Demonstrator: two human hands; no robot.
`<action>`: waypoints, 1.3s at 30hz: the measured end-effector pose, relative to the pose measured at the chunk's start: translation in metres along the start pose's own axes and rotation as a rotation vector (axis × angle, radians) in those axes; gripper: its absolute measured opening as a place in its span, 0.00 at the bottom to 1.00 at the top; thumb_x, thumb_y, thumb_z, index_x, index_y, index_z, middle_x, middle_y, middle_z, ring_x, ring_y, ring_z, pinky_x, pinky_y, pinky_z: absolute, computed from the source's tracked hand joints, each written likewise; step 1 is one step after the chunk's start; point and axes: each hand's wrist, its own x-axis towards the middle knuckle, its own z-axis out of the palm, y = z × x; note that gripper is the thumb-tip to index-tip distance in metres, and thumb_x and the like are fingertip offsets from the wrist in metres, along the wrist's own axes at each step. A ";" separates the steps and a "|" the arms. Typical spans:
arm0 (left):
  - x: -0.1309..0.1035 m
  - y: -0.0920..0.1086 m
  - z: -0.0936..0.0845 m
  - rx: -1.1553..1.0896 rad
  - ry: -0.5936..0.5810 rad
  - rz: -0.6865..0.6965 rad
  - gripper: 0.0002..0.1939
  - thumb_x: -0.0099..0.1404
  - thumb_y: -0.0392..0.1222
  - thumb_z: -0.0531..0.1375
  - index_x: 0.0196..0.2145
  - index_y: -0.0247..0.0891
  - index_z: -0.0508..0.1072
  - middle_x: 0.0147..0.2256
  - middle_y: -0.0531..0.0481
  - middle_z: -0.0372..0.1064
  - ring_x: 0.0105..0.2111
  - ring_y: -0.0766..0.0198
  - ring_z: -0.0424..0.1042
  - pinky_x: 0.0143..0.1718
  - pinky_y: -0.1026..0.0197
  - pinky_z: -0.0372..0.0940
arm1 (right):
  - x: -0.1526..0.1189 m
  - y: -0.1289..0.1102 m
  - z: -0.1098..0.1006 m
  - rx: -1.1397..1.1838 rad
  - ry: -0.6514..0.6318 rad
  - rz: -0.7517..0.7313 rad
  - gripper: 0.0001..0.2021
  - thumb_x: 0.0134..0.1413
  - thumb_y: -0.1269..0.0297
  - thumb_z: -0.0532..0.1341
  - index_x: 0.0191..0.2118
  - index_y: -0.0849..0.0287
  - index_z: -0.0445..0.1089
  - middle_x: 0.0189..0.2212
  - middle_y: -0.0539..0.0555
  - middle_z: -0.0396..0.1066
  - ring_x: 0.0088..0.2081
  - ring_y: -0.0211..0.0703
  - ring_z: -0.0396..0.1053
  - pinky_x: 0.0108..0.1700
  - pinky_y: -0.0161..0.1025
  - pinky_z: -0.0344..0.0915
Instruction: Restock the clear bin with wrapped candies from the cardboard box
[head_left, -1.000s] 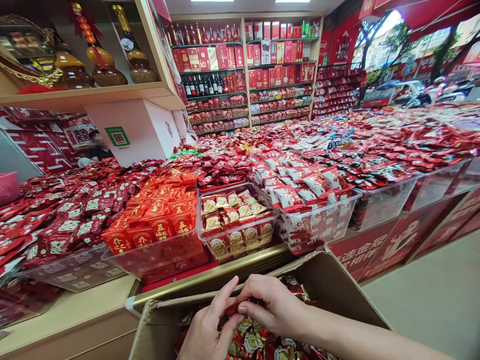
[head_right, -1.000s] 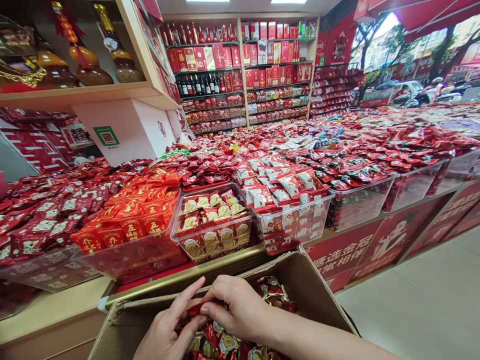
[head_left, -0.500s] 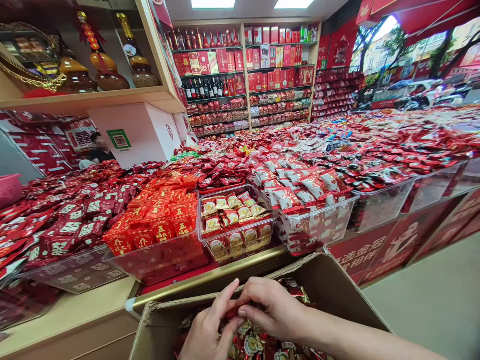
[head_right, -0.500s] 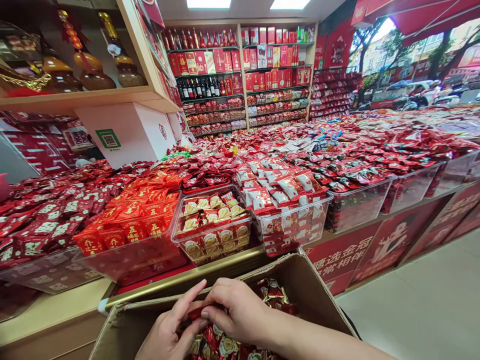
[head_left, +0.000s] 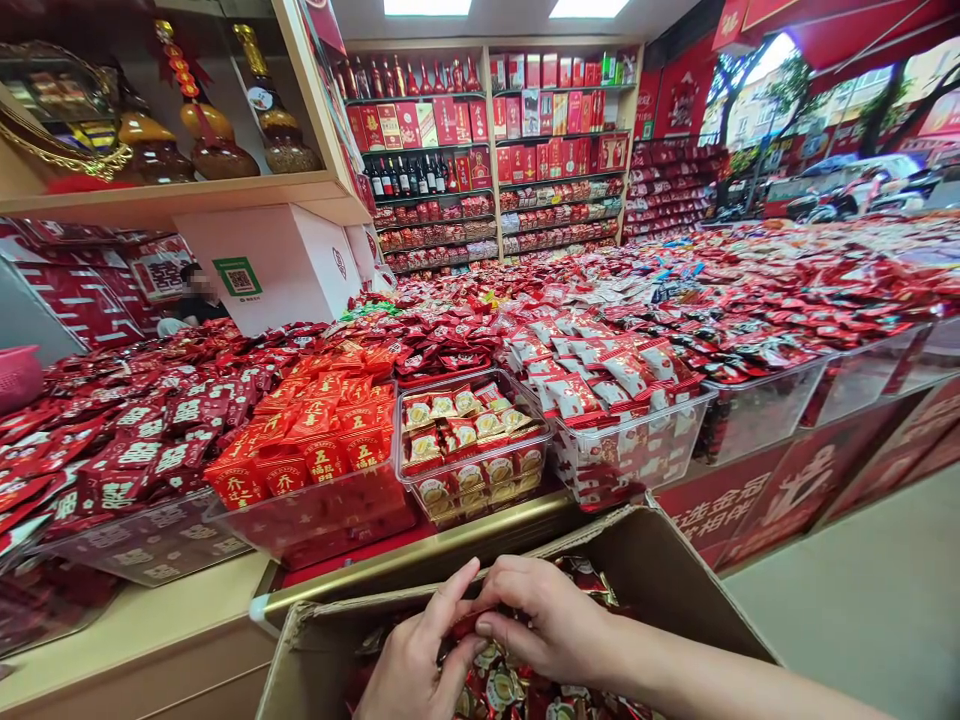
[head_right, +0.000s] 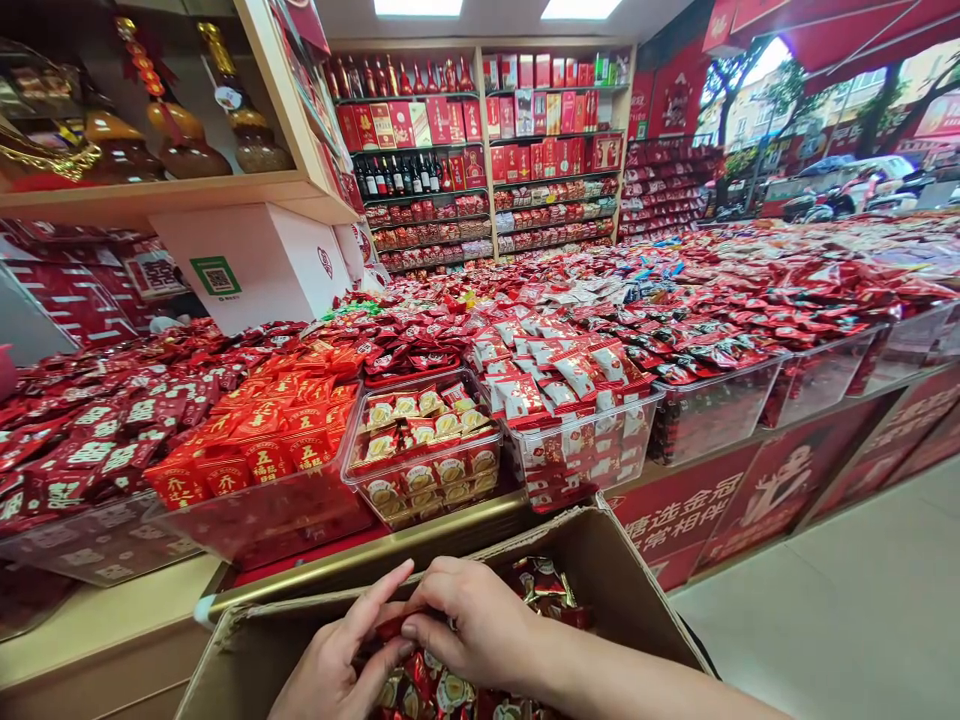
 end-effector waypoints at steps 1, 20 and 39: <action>0.000 0.000 -0.001 0.009 -0.010 0.005 0.26 0.60 0.36 0.53 0.55 0.52 0.53 0.47 0.55 0.68 0.46 0.62 0.67 0.45 0.64 0.63 | 0.000 0.000 0.000 -0.001 -0.001 -0.002 0.09 0.51 0.67 0.53 0.33 0.63 0.69 0.27 0.55 0.68 0.30 0.36 0.63 0.33 0.31 0.59; 0.000 0.003 0.004 -0.086 -0.004 -0.151 0.30 0.55 0.38 0.56 0.56 0.43 0.52 0.29 0.55 0.74 0.28 0.64 0.71 0.33 0.64 0.65 | 0.002 0.000 0.000 0.112 0.089 0.080 0.08 0.50 0.65 0.55 0.26 0.62 0.68 0.23 0.51 0.67 0.27 0.33 0.63 0.29 0.30 0.58; 0.012 0.029 0.005 -0.879 0.325 -0.352 0.18 0.50 0.42 0.63 0.39 0.35 0.70 0.35 0.46 0.75 0.40 0.55 0.71 0.46 0.54 0.61 | -0.002 -0.003 -0.004 0.068 0.191 -0.058 0.13 0.47 0.60 0.58 0.39 0.58 0.60 0.39 0.56 0.60 0.32 0.34 0.61 0.33 0.32 0.62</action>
